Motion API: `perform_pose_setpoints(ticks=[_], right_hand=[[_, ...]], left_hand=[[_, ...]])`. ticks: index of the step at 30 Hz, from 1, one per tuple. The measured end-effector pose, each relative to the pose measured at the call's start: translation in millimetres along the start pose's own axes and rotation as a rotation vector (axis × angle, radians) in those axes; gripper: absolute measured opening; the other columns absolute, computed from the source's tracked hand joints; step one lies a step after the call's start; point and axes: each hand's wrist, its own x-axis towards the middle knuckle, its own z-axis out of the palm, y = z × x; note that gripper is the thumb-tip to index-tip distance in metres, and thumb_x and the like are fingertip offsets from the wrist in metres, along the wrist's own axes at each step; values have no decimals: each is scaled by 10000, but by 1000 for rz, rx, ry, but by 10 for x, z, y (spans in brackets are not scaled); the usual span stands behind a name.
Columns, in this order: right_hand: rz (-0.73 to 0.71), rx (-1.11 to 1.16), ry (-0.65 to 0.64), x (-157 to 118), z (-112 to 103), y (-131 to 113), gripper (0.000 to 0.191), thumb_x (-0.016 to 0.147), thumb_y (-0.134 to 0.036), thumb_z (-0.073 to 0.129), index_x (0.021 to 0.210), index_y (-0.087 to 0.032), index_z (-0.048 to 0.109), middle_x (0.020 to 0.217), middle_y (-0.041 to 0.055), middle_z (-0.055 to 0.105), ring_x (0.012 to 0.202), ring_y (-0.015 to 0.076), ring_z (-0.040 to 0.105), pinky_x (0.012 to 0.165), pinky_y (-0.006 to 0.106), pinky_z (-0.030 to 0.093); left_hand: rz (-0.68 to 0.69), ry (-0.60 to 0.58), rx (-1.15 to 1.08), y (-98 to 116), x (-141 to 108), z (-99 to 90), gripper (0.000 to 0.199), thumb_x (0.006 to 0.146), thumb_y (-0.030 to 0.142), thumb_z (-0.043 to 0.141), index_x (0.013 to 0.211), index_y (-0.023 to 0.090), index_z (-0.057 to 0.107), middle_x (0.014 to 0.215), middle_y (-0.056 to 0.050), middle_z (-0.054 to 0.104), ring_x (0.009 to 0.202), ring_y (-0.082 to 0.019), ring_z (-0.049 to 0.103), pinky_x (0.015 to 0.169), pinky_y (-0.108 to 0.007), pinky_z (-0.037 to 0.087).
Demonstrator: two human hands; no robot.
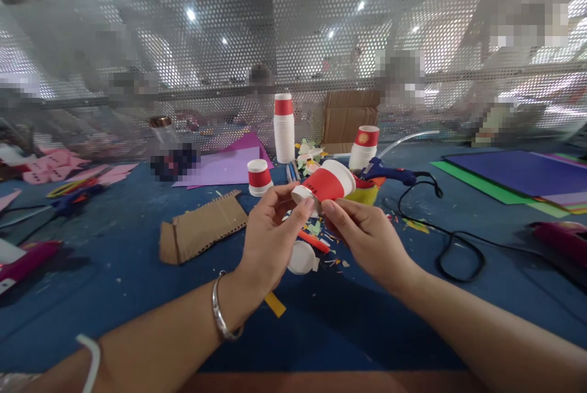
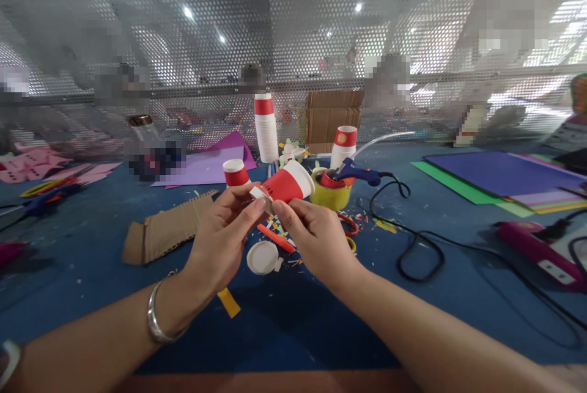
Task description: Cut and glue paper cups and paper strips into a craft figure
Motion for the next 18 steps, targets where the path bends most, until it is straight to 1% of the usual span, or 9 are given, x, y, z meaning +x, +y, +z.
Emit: perform_pose_setpoints(ticks=[5, 10, 14, 18], right_hand=[[-12, -4, 10, -11, -11, -18, 497, 981, -534, 458, 605, -211, 427, 559, -44, 361, 524, 103, 311, 490, 272, 248], [7, 18, 24, 6, -11, -24, 489, 971, -533, 471, 604, -211, 451, 556, -42, 368, 522, 106, 315, 489, 277, 253], [26, 15, 3, 13, -19, -16, 481, 967, -554, 464, 636, -206, 486, 579, -40, 379, 539, 110, 317, 499, 283, 250], [42, -32, -25, 9, -27, 0, 478, 963, -572, 459, 661, -203, 492, 605, -39, 371, 561, 115, 303, 514, 293, 238]], left_hand=[[8, 6, 2, -5, -31, 27, 291, 785, 351, 799, 1009, 213, 676, 988, -33, 729, 949, -164, 684, 928, -337, 536], [10, -12, 39, -14, -35, 24, 333, 787, 315, 791, 1075, 214, 658, 1022, -45, 725, 974, -179, 684, 919, -342, 544], [40, -18, 19, 3, -1, 0, 328, 804, 305, 775, 1094, 214, 651, 1019, -42, 725, 980, -163, 678, 914, -312, 546], [45, -6, 66, 21, 23, -7, 320, 801, 280, 771, 1083, 199, 643, 1025, -51, 727, 973, -162, 686, 901, -313, 563]])
